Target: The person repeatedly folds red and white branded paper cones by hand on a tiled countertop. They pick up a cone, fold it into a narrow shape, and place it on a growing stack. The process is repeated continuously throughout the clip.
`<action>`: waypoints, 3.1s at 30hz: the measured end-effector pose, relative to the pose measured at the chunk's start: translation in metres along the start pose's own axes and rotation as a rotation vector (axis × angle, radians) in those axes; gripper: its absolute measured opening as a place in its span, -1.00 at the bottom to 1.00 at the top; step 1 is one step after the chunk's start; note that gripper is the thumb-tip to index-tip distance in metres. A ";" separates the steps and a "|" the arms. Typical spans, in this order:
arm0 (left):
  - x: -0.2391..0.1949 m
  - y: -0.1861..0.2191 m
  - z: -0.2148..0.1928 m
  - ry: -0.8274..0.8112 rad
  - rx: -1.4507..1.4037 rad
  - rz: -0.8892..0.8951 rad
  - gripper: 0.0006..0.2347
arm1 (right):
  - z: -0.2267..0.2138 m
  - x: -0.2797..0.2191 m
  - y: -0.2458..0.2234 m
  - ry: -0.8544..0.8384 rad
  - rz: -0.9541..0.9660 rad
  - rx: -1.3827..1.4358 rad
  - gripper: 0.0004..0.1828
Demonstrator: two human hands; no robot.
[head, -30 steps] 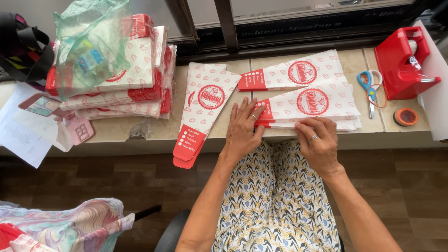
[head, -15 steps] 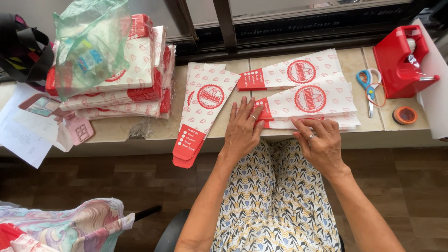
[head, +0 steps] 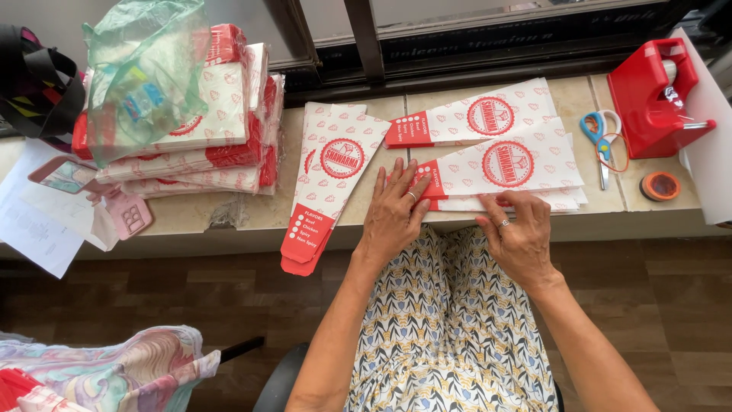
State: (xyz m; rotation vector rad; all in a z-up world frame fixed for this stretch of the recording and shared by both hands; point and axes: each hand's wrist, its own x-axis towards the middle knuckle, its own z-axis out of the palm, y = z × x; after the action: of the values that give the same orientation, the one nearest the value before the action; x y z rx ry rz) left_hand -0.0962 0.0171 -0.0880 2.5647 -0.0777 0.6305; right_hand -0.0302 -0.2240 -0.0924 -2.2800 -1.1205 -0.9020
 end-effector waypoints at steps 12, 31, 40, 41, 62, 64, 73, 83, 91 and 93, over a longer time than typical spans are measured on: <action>0.004 0.013 -0.002 0.072 0.012 -0.127 -0.68 | 0.006 -0.007 -0.002 0.000 -0.015 -0.010 -0.58; -0.010 0.006 0.004 -0.130 0.354 -0.122 -0.48 | -0.037 -0.033 0.055 -0.076 0.239 -0.134 -0.67; 0.007 0.024 -0.044 -0.225 -0.111 -0.123 -0.57 | -0.087 0.000 0.074 -0.015 0.304 0.278 -0.72; 0.010 0.021 -0.041 -0.224 -0.111 -0.122 -0.57 | -0.091 0.012 0.074 -0.014 0.303 0.278 -0.72; 0.065 0.025 -0.031 -0.487 0.119 0.074 -0.41 | -0.032 0.092 0.102 -0.808 -0.099 0.298 0.25; 0.064 0.029 -0.030 -0.523 0.132 0.069 -0.31 | -0.034 0.091 0.103 -0.815 -0.115 0.176 0.25; 0.031 0.050 0.003 -0.393 0.328 0.044 -0.48 | -0.011 0.043 0.052 -0.644 0.033 -0.104 -0.35; 0.031 0.047 0.005 -0.465 0.267 -0.058 -0.48 | -0.004 0.037 0.055 -0.767 0.116 -0.095 -0.27; 0.035 0.045 0.005 -0.482 0.256 -0.067 -0.48 | -0.017 0.026 0.093 -0.746 0.257 -0.158 0.15; 0.035 0.040 -0.001 -0.518 0.198 -0.070 -0.46 | -0.016 0.023 0.092 -0.741 0.258 -0.156 0.17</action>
State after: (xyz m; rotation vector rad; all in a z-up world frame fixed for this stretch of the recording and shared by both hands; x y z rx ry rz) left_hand -0.0719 -0.0151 -0.0537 2.8452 -0.1023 -0.0691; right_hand 0.0492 -0.2748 -0.0741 -2.9031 -0.9976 -0.0192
